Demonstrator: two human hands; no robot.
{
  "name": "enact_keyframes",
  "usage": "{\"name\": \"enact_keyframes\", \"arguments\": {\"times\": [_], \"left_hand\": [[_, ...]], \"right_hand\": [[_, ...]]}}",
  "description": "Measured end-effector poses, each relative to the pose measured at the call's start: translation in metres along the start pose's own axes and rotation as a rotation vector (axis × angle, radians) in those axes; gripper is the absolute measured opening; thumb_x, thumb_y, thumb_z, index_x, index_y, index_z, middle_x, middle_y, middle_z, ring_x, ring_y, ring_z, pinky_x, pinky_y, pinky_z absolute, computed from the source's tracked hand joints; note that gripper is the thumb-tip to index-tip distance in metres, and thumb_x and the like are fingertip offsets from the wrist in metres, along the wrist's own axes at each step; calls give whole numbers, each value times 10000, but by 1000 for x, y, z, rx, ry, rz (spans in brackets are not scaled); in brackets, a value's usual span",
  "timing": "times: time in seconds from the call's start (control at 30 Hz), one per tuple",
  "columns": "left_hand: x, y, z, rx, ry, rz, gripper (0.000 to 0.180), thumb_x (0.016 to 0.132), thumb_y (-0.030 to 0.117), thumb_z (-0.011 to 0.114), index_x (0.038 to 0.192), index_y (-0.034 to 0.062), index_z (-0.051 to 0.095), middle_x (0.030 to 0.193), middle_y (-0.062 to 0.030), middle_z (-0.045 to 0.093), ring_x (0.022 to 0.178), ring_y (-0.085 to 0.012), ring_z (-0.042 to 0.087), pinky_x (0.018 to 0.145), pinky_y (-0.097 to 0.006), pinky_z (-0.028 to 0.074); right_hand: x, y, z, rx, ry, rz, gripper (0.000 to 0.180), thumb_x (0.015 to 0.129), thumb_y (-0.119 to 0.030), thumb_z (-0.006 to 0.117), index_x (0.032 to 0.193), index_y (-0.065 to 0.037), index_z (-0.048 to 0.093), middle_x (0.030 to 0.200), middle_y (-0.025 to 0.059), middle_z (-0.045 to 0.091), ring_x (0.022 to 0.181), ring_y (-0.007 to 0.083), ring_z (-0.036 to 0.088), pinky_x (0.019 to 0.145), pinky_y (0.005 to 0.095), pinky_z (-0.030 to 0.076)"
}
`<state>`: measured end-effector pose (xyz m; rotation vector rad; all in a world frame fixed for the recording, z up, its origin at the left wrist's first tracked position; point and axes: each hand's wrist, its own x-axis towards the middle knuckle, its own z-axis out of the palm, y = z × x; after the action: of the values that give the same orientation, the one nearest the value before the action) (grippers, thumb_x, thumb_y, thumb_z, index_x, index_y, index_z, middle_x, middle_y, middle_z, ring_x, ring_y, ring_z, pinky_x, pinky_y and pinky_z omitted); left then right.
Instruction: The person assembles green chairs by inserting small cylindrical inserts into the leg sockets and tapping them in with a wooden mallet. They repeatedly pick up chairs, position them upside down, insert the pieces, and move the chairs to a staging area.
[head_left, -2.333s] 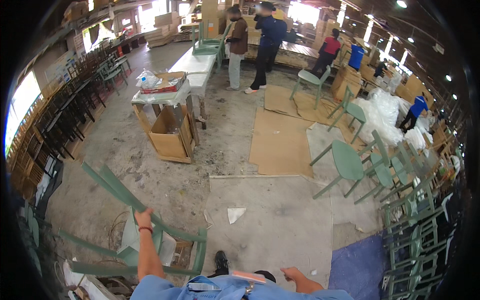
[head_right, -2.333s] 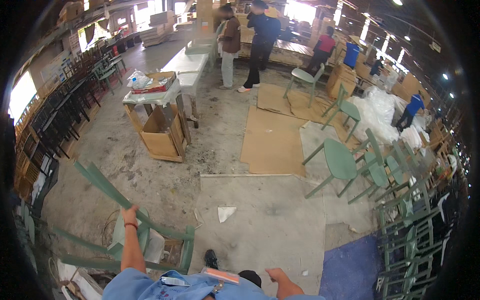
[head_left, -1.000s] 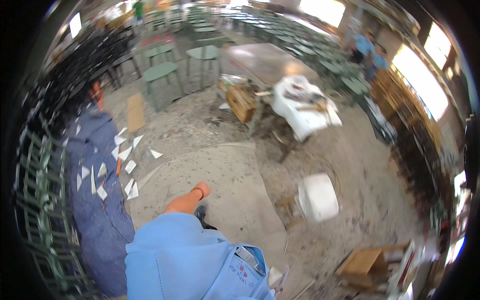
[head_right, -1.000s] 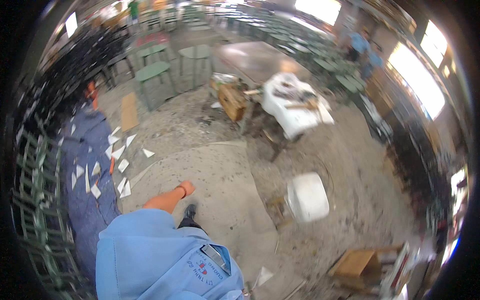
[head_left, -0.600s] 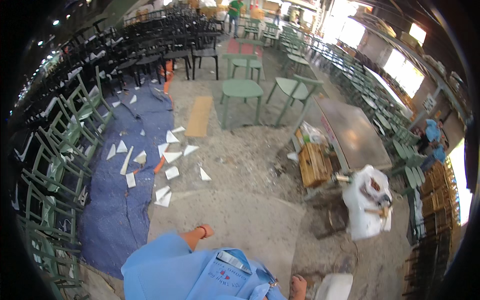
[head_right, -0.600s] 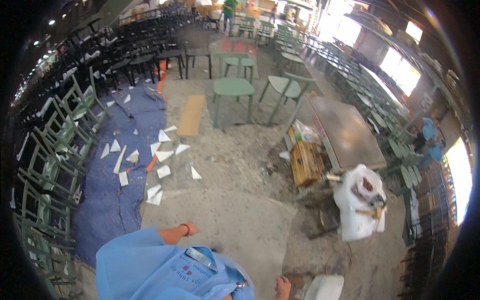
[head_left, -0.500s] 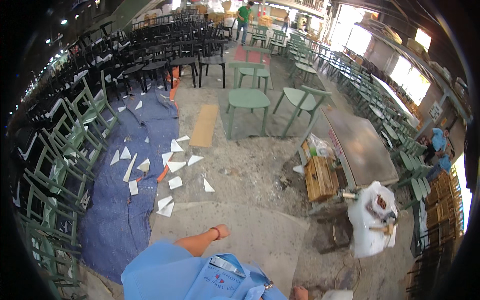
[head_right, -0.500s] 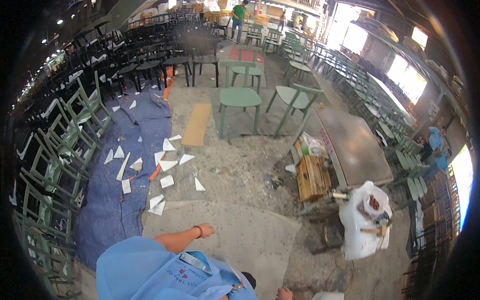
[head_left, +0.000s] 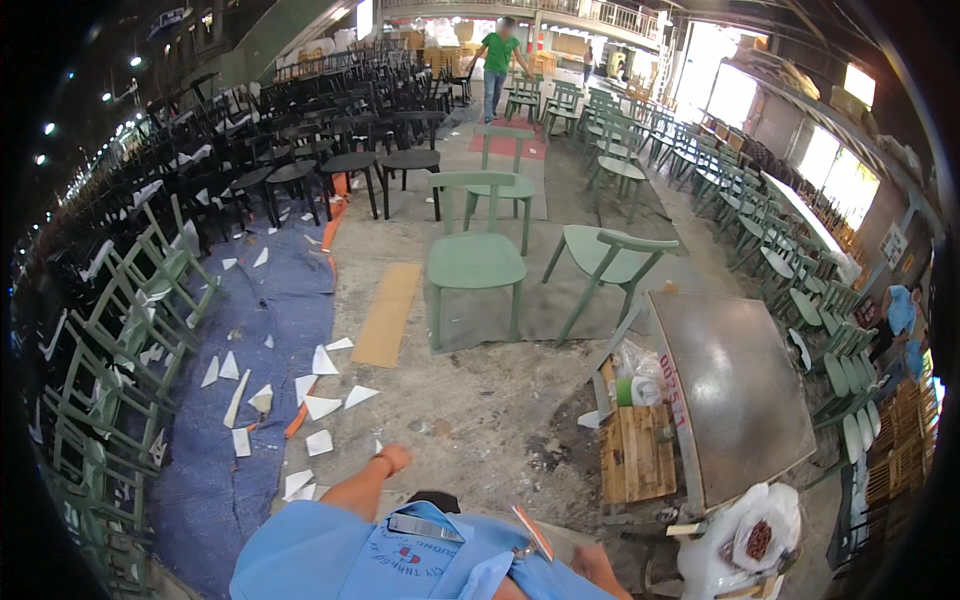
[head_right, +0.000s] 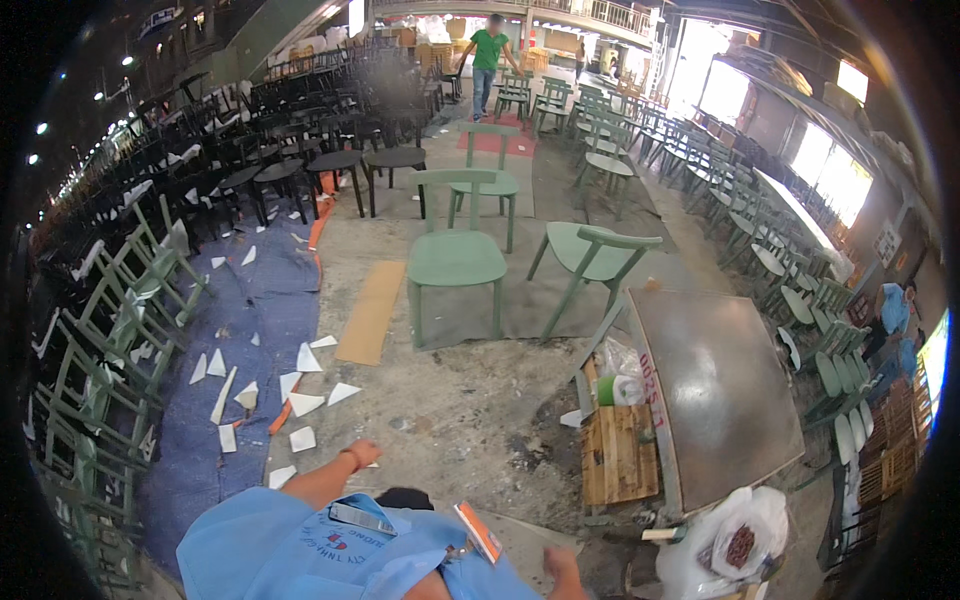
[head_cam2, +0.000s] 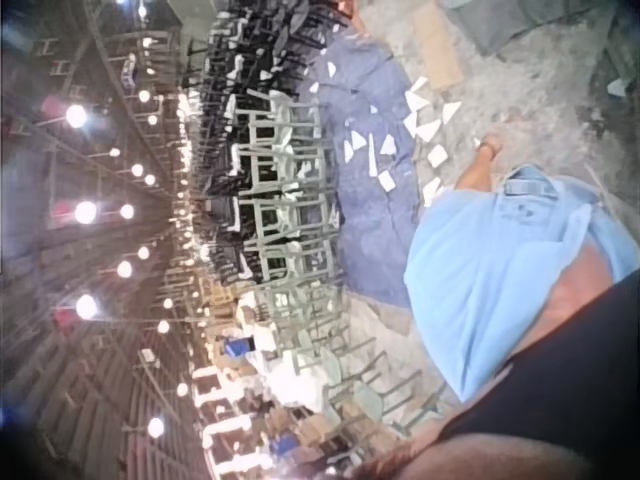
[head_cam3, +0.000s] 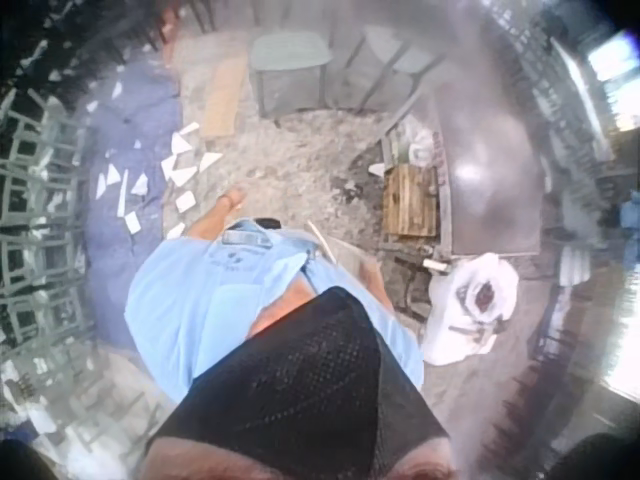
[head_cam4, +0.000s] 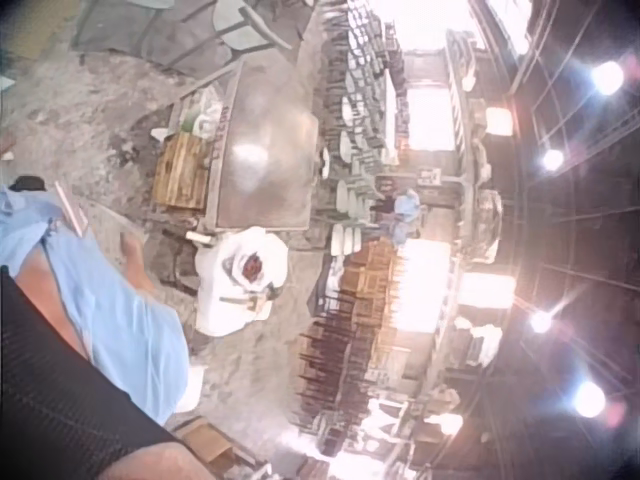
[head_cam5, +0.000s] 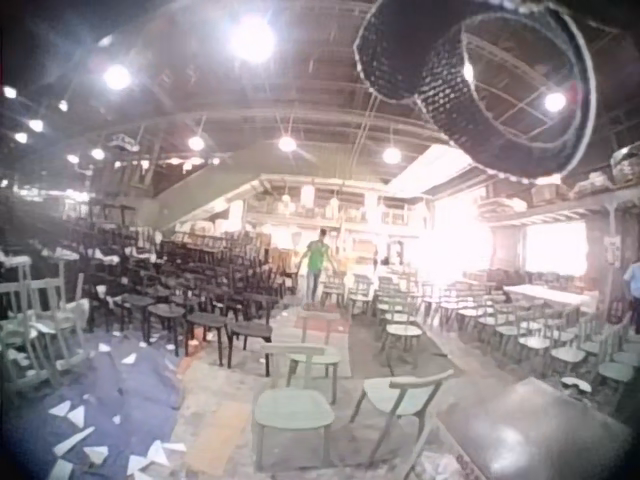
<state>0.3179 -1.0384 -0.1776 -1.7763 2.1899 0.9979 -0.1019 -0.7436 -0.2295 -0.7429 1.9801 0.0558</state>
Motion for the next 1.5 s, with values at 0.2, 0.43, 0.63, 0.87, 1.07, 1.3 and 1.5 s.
{"name": "enact_keyframes", "arguments": {"times": [0.2, 0.43, 0.63, 0.87, 1.07, 1.3, 1.5], "left_hand": [[58, -44, -5, 466, -478, -79, 391, 867, 335, 491, 1089, 91, 701, 1155, -159, 666, 1063, -325, 643, 898, -438, 499], [268, 2, -89, 323, -629, -168, 326, 870, 257, 510, 1062, 83, 708, 1130, -184, 667, 1014, -338, 657, 844, -443, 513], [557, 219, -213, -128, -54, 245, 372, 892, 348, 550, 915, 4, 690, 874, -184, 690, 837, -318, 671, 727, -435, 501], [754, 587, -272, -446, -206, 746, 445, 924, 380, 577, 1144, -2, 637, 993, -79, 686, 914, -170, 619, 810, -309, 495], [828, 745, -201, 12, -331, 721, 531, 958, 426, 497, 1211, -27, 609, 1132, -179, 671, 1063, -292, 625, 945, -381, 461], [883, 847, -112, -374, -1072, 273, 765, 918, 704, 363, 1059, -10, 600, 807, -136, 638, 615, -233, 646, 574, -357, 552], [950, 875, -117, -410, -882, 441, 823, 862, 798, 321, 969, 29, 595, 660, -88, 561, 554, -216, 595, 553, -369, 525]], "right_hand": [[158, -211, -183, 827, 0, -340, 465, 876, -226, 631, 1285, -20, 551, 865, 80, 656, 660, 184, 591, 560, 327, 480], [258, -361, -297, 520, 93, -220, 497, 867, -256, 643, 1298, -21, 565, 916, 89, 667, 725, 197, 618, 651, 348, 510], [305, -342, -360, 785, 131, -84, 372, 851, -217, 641, 1149, 4, 648, 790, 72, 645, 643, 181, 587, 536, 330, 464], [387, -242, -367, 787, 102, 348, 370, 880, -316, 653, 1008, 30, 669, 897, 124, 677, 734, 288, 659, 608, 424, 540], [373, -262, -403, 1328, 231, 451, 287, 881, -239, 621, 1072, -30, 665, 864, 103, 660, 720, 257, 640, 614, 404, 535], [300, -350, -342, 1169, 256, 709, 302, 853, -190, 625, 1087, 0, 629, 860, 104, 661, 735, 233, 651, 586, 372, 526], [293, -411, -357, 435, -14, 312, 352, 845, -180, 643, 1141, 8, 612, 874, 119, 664, 747, 217, 655, 594, 350, 527]]}}
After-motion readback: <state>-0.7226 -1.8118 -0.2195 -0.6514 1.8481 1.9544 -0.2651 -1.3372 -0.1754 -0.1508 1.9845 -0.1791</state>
